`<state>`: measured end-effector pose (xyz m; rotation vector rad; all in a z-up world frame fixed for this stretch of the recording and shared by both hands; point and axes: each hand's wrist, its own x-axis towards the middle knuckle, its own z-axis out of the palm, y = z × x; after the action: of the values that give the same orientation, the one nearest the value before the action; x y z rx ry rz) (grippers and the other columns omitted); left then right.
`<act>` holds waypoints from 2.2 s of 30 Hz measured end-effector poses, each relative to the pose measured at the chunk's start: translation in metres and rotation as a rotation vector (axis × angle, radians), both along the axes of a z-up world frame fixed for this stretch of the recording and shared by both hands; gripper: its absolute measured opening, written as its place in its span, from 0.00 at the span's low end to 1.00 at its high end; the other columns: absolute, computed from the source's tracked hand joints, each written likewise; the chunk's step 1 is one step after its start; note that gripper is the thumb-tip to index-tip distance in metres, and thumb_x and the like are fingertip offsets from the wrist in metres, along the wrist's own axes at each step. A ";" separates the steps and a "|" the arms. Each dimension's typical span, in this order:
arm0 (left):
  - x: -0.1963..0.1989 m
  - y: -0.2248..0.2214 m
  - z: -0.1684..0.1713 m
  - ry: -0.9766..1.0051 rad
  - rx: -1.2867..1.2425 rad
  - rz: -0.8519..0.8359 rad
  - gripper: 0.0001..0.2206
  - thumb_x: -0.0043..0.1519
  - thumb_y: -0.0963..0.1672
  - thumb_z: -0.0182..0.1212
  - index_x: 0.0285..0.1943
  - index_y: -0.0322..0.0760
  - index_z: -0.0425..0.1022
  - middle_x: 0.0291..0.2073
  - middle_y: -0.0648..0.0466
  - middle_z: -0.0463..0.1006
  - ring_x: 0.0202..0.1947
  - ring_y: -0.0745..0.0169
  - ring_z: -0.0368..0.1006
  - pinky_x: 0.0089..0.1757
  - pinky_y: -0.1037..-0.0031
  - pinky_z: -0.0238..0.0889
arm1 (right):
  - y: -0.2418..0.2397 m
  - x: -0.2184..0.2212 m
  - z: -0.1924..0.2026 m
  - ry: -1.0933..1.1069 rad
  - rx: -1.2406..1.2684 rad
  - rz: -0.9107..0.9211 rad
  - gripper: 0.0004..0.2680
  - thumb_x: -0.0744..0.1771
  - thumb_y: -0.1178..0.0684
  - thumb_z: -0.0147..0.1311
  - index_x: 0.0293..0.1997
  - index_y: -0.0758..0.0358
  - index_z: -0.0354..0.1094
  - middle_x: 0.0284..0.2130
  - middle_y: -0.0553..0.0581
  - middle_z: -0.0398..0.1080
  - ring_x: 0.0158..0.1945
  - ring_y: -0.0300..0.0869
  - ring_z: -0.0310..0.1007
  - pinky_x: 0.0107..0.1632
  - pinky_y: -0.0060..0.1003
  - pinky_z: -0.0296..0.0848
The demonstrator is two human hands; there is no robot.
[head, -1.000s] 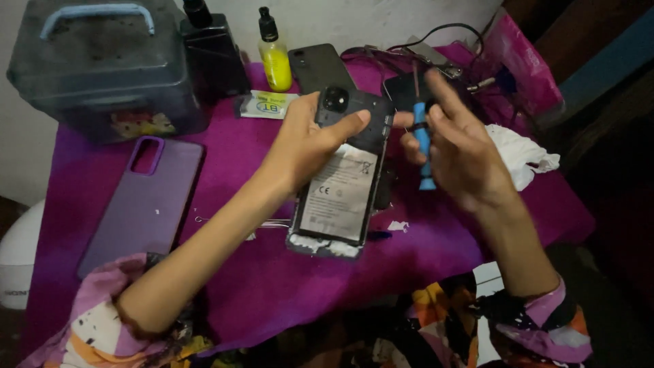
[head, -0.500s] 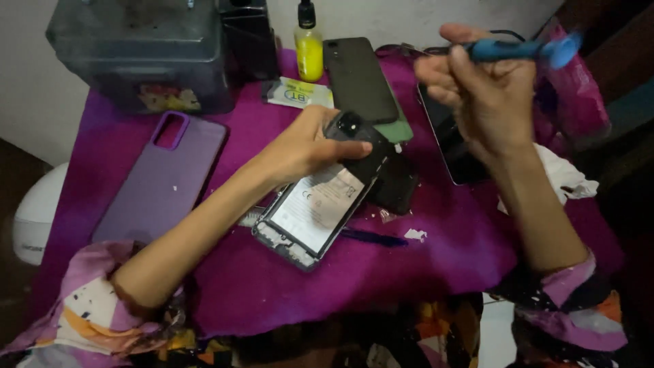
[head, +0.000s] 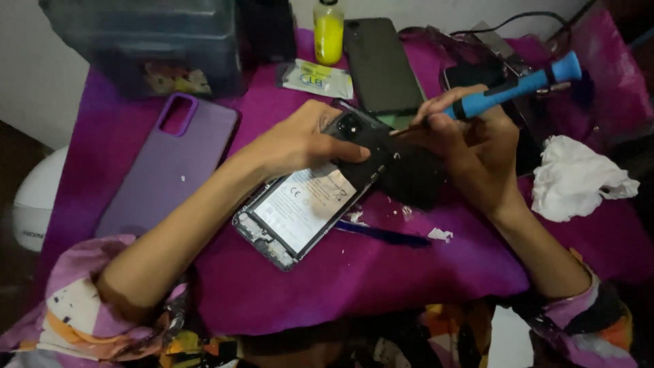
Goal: A person uses a precision screwdriver to remove several screws from the internal frame of a disassembled smartphone on a purple work mat.
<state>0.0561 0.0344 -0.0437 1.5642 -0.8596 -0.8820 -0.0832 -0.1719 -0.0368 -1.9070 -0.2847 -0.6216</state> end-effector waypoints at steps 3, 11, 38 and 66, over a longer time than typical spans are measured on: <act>0.004 0.000 -0.003 0.039 0.017 -0.012 0.11 0.60 0.41 0.68 0.28 0.38 0.69 0.17 0.59 0.67 0.15 0.70 0.61 0.19 0.79 0.49 | -0.002 0.001 -0.007 0.002 -0.020 0.083 0.03 0.75 0.57 0.44 0.51 0.64 0.56 0.43 0.66 0.68 0.49 0.51 0.76 0.51 0.49 0.90; 0.006 0.002 -0.006 0.056 0.002 -0.016 0.12 0.60 0.42 0.68 0.26 0.40 0.69 0.16 0.61 0.66 0.15 0.71 0.60 0.20 0.79 0.48 | -0.002 0.000 -0.016 0.034 0.023 0.149 0.05 0.75 0.54 0.41 0.52 0.65 0.53 0.41 0.69 0.69 0.48 0.59 0.80 0.54 0.53 0.89; 0.008 0.001 -0.007 0.032 0.001 -0.052 0.14 0.61 0.41 0.68 0.23 0.40 0.70 0.14 0.61 0.65 0.14 0.72 0.58 0.19 0.79 0.46 | -0.001 0.003 -0.015 -0.046 -0.173 0.101 0.06 0.74 0.57 0.45 0.52 0.68 0.55 0.42 0.71 0.71 0.47 0.56 0.81 0.48 0.43 0.88; 0.006 -0.001 -0.004 0.057 0.087 -0.015 0.11 0.61 0.40 0.69 0.26 0.37 0.73 0.15 0.60 0.65 0.14 0.71 0.58 0.20 0.78 0.48 | -0.005 -0.001 0.042 0.191 -0.422 0.247 0.02 0.70 0.61 0.53 0.44 0.61 0.69 0.42 0.56 0.63 0.43 0.39 0.68 0.44 0.27 0.73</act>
<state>0.0626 0.0334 -0.0478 1.6015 -0.8023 -0.9815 -0.0840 -0.1770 0.0049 -2.2685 -0.5518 -0.2200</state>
